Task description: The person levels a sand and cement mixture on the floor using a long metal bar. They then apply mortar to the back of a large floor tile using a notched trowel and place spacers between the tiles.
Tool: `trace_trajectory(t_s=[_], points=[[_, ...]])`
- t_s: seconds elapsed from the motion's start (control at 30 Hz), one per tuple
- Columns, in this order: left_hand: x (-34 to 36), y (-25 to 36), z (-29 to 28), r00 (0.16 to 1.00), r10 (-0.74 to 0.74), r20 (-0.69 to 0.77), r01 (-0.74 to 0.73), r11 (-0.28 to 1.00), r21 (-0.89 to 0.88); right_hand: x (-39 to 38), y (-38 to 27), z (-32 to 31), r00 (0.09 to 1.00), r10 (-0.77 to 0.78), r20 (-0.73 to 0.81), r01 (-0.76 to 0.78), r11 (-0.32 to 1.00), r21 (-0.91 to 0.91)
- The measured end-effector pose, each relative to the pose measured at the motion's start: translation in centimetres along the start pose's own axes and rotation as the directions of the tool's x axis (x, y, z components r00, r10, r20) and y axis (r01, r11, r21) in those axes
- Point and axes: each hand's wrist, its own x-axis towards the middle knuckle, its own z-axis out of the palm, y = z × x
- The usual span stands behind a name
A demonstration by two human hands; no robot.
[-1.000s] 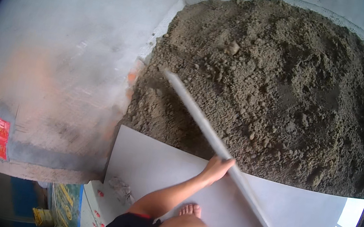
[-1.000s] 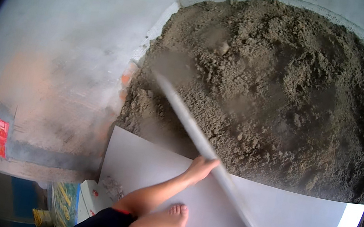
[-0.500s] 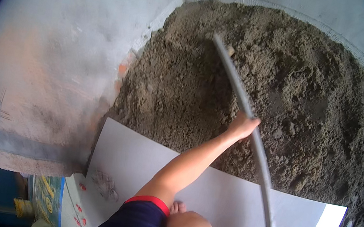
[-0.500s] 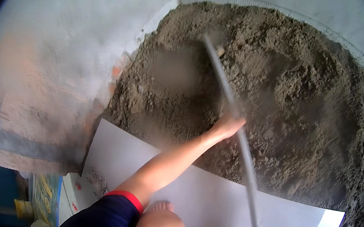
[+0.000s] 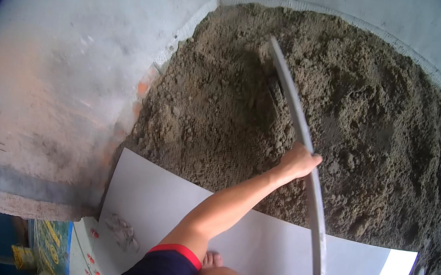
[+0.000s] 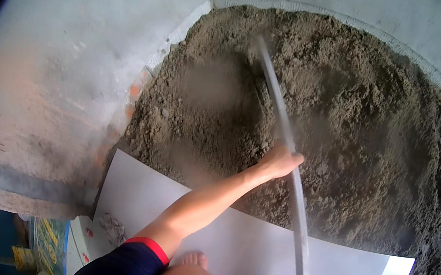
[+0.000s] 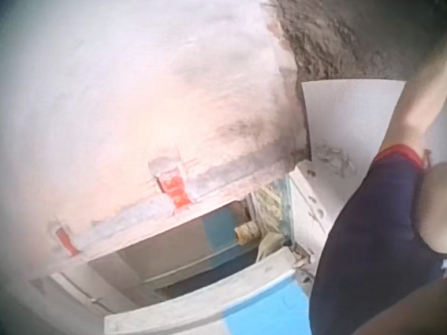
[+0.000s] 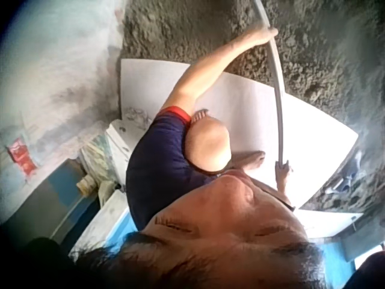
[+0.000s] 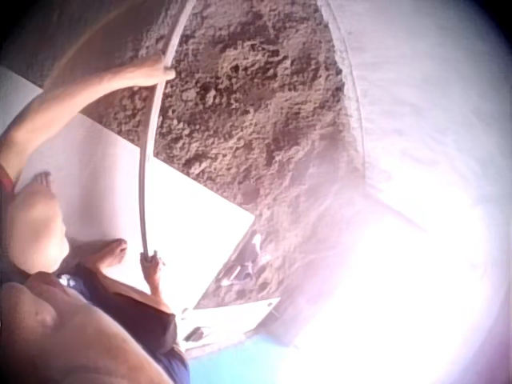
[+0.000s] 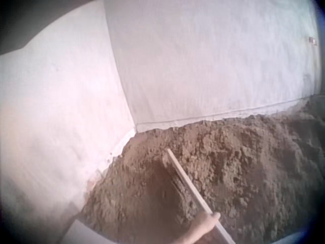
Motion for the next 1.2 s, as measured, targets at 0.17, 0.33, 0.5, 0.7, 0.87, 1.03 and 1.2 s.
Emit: trace_trajectory(t_s=[0.17, 0.33, 0.5, 0.7, 0.87, 1.03, 1.2], points=[[-0.7, -0.8, -0.1, 0.999, -0.033, 0.026, 0.038, 0.978, -0.206, 0.2, 0.2, -0.4, 0.996, 0.076, 0.048, -0.071, 0.993, -0.095], [-0.1, -1.2, -1.4, 0.997, 0.05, -0.054, -0.05, 0.999, -0.004, 0.2, -1.7, 0.3, 0.999, -0.047, -0.012, 0.047, 0.998, 0.046], [0.4, -2.7, -1.0, 0.981, 0.065, -0.183, -0.067, 0.998, -0.006, 0.3, -4.2, -0.7, 0.999, -0.045, 0.021, 0.042, 0.993, 0.107], [3.9, -5.0, -1.4, 0.97, 0.17, -0.174, -0.146, 0.979, 0.142, 1.4, -6.0, -2.2, 0.996, -0.063, 0.058, 0.058, 0.995, 0.08], [4.4, -5.6, 0.4, 0.856, 0.409, -0.318, -0.199, 0.826, 0.528, 1.6, -5.0, -0.6, 0.997, 0.008, 0.075, -0.016, 0.994, 0.109], [1.6, -1.2, -0.4, 0.969, 0.202, -0.144, -0.183, 0.973, 0.137, 2.0, -2.7, 1.3, 1.0, -0.008, 0.03, 0.002, 0.983, 0.181], [-2.4, 4.8, 0.4, 0.938, 0.288, -0.194, -0.252, 0.949, 0.189, 0.4, -1.4, 0.2, 0.995, 0.1, 0.018, -0.1, 0.995, -0.011]])
